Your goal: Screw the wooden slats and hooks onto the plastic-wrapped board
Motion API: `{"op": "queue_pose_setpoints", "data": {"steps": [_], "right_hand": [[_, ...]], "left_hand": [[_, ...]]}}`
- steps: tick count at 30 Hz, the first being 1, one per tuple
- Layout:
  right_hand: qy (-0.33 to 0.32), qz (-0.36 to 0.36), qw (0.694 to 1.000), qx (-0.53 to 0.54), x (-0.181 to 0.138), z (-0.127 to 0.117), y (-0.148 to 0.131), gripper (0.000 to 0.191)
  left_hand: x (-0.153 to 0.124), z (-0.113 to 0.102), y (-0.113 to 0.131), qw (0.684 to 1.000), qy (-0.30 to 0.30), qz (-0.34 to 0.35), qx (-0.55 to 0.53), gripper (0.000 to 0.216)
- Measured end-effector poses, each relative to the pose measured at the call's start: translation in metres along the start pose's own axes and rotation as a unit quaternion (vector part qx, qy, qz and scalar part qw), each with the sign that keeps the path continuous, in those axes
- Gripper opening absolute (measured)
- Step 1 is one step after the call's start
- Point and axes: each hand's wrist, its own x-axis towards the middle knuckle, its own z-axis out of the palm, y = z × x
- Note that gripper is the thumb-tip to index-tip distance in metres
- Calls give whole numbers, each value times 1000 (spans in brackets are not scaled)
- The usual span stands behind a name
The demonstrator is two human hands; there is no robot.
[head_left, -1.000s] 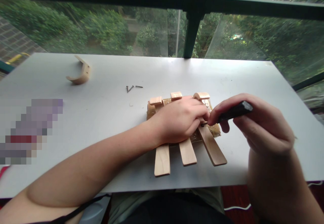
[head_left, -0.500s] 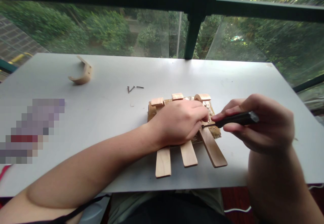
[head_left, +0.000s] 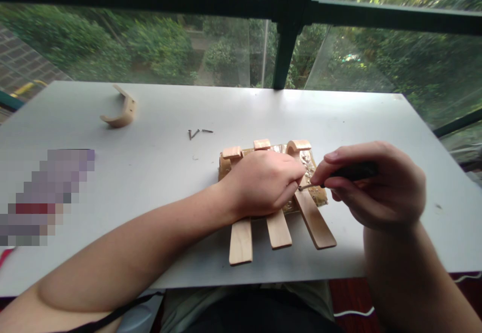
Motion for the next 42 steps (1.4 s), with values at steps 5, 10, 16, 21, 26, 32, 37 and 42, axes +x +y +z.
{"op": "queue_pose_setpoints", "data": {"steps": [5,10,16,21,26,32,37,42], "right_hand": [[-23,46,997,58,-1,-1,-9,29],[-82,51,993,67,0,-10,-7,31],[-23,18,999,36,3,-9,2,35],[-6,17,998,57,6,1,3,31],[-10,32,997,76,6,2,3,22],[-68,72,988,115,1,-4,-2,24],[-91,85,985,116,-1,-8,0,28],[-91,12,991,101,3,-11,6,32]], "left_hand": [[2,-1,-2,999,-36,5,-16,21],[3,-1,-3,998,-49,8,-43,23],[3,-2,-3,998,-50,3,-46,21],[4,-2,-1,998,-47,1,-50,20],[4,-2,-2,997,-57,-4,-50,21],[5,-3,-2,996,-68,2,-51,23],[6,-1,-3,996,-69,3,-48,23],[5,0,-3,997,-64,14,-36,22]]}}
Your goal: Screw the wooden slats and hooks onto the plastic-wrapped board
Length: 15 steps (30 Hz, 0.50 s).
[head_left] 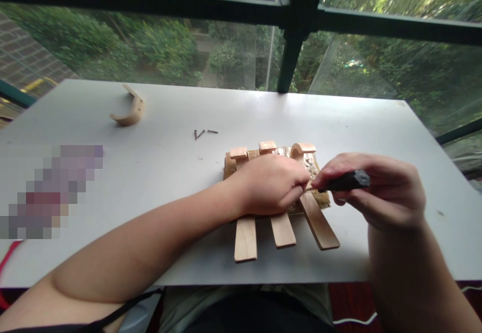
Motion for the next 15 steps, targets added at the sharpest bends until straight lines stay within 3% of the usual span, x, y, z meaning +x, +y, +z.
{"op": "queue_pose_setpoints", "data": {"steps": [3,8,15], "right_hand": [[14,-15,1000,-12,2,0,2,38],[62,25,998,18,2,6,5,36],[44,34,998,32,3,5,2,15]], "left_hand": [[0,-1,1,1000,-5,-1,8,22],[1,-2,2,1000,-5,-6,11,19],[1,-1,1,1000,-1,4,4,20]]}}
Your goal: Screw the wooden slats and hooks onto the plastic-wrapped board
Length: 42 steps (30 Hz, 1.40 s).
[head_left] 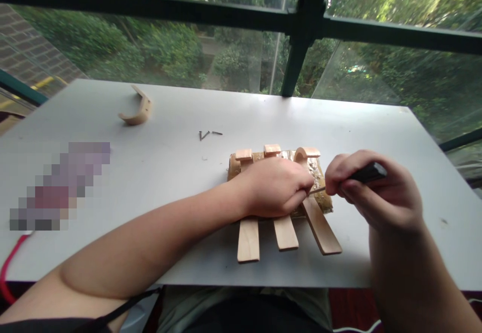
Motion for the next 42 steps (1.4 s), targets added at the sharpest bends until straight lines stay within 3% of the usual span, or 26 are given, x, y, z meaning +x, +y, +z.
{"op": "queue_pose_setpoints", "data": {"steps": [6,15,21,26,33,42], "right_hand": [[-66,20,997,25,-3,-3,-5,17],[-62,64,995,-39,-7,-13,-7,27],[-74,20,995,-58,-7,-17,-5,33],[-92,-11,992,-83,-2,-18,-4,39],[-61,-42,994,-83,-2,-11,-4,39],[-1,-75,993,-96,3,2,0,38]], "left_hand": [[0,-1,0,1000,-3,1,0,20],[0,0,0,1000,-9,0,-5,22],[0,0,0,1000,-7,-3,-22,20],[-1,0,3,997,30,-27,-60,16],[-2,-1,5,994,49,-43,-92,20],[-3,2,1,994,58,0,-90,17]]}}
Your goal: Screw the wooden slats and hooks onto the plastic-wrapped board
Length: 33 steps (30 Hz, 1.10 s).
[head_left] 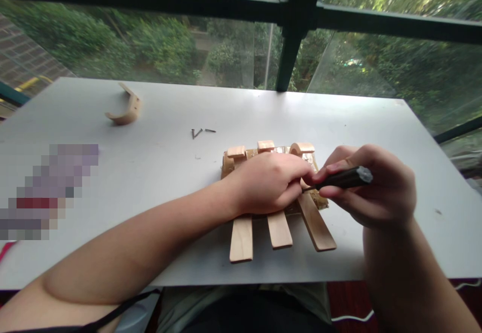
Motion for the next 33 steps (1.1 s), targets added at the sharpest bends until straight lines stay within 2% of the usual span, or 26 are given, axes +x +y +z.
{"op": "queue_pose_setpoints", "data": {"steps": [8,14,17,22,26,33], "right_hand": [[-11,-23,999,-29,-3,4,1,50],[-12,-42,997,-66,-7,4,1,68],[2,-30,999,-23,-8,9,-6,61],[91,20,994,56,-11,19,-18,46],[20,8,999,37,-11,14,-15,40],[35,18,999,2,-10,1,-12,38]], "left_hand": [[1,1,-2,1000,-2,20,-12,1],[1,2,-3,999,7,5,-37,13],[1,1,-4,999,-4,2,-34,13],[1,1,-4,1000,6,9,-20,15],[0,3,-5,1000,7,16,-5,12],[1,1,-3,1000,-11,14,-12,11]]}}
